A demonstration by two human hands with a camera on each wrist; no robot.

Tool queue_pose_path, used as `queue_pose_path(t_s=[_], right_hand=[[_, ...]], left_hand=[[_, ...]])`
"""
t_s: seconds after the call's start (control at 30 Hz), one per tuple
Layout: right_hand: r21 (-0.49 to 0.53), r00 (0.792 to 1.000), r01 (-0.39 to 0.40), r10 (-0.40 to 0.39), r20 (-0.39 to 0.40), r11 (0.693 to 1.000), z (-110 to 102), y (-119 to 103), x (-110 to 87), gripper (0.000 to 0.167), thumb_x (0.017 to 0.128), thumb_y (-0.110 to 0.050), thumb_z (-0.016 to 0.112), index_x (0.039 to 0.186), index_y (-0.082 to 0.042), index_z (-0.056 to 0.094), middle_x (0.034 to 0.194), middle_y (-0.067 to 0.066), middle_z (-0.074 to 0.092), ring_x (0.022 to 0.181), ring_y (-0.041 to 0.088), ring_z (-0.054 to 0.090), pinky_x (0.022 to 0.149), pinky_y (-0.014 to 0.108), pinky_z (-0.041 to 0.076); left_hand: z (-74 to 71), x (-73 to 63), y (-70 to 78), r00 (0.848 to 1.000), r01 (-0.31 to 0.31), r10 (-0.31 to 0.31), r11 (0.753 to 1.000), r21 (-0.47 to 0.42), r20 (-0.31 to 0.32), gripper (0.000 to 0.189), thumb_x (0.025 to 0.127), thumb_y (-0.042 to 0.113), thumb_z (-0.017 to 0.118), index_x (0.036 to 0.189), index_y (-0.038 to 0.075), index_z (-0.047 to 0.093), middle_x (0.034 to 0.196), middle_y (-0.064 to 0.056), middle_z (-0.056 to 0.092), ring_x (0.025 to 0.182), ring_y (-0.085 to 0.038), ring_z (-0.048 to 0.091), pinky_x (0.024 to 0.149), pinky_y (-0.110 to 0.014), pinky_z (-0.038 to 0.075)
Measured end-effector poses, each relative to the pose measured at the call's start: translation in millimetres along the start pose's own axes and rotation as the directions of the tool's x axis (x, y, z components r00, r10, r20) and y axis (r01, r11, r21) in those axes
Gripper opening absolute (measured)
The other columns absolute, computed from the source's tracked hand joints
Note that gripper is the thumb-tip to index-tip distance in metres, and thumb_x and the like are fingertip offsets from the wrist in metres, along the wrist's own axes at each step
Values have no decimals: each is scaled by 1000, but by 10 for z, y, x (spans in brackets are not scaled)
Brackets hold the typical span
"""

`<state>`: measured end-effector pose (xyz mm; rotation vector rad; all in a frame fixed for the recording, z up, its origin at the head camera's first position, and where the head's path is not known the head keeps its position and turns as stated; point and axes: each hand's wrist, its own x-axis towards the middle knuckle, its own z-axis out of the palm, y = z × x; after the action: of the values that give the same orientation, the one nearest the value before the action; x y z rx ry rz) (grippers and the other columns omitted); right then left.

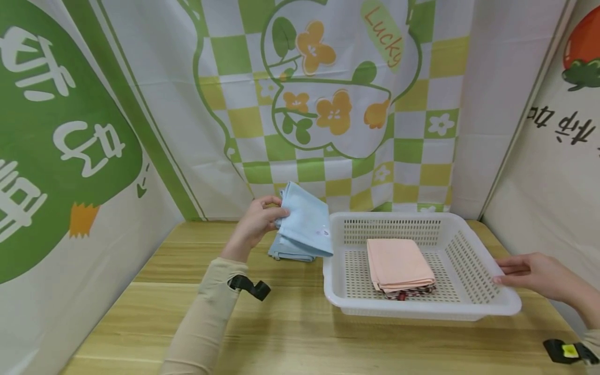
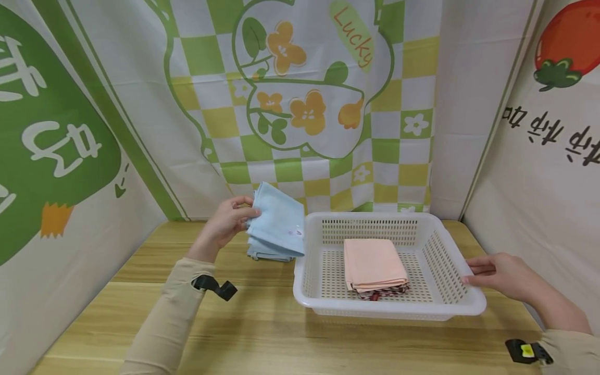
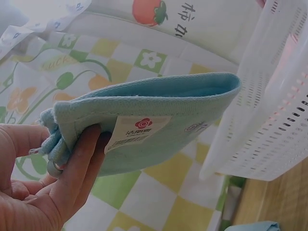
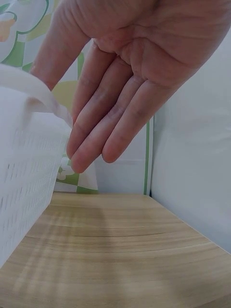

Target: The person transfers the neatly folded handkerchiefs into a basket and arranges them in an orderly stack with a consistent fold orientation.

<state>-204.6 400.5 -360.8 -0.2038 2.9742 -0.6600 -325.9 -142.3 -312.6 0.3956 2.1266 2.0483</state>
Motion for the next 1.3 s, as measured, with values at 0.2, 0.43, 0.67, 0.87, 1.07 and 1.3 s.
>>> queue_pose_path(t_s=[0.2,0.43,0.67,0.87,1.07,1.3], right_hand=[[5,1000,-3,3,-1,1000,4,4,2,61,87,-34,69,119,16,55,100,20,70,81,14,66,64,25,55],[5,1000,-1,1,-4,1000,7,4,-1,61,86,-34,69,119,16,55,100,20,70,81,14,67,64,25,55],[-3,1000,-2,2,-10,1000,7,-3,-4,61,86,-34,69,118,16,56,99,20,70,83,19,68,64,26,55],[-12,1000,-8,8,-3,1000,1,-9,2,61,86,-34,69,118,16,56,99,20,70,88,29,68,64,28,56],[-6,1000,-10,10,-2,1000,-4,-18,-2,61,86,-34,69,119,16,56,99,20,70,88,29,68,64,28,56],[-6,1000,-12,12,2,1000,-8,-23,2,61,86,-35,69,119,15,57,99,20,70,88,29,68,64,27,55]], left_hand=[[70,11,21,1000,0,0,1000,-18,2,14,88,1,59,96,5,48,93,-6,51,65,-9,54,58,-22,49],[131,36,12,1000,-1,1,1000,0,9,15,89,3,60,99,5,49,83,-2,52,63,-8,51,57,-23,48],[227,70,12,1000,-11,11,1000,10,27,13,89,4,60,96,6,49,83,-2,54,65,-10,54,59,-25,50],[315,101,9,999,-20,20,1000,-18,42,14,88,1,59,96,4,48,86,-4,56,71,-12,59,62,-26,53],[401,140,-16,996,-31,34,999,-31,77,12,88,1,58,94,4,48,85,-5,56,71,-13,59,63,-27,53],[485,218,-69,996,-11,14,999,-35,86,12,88,0,59,93,4,48,85,-6,58,70,-14,59,63,-28,53]])
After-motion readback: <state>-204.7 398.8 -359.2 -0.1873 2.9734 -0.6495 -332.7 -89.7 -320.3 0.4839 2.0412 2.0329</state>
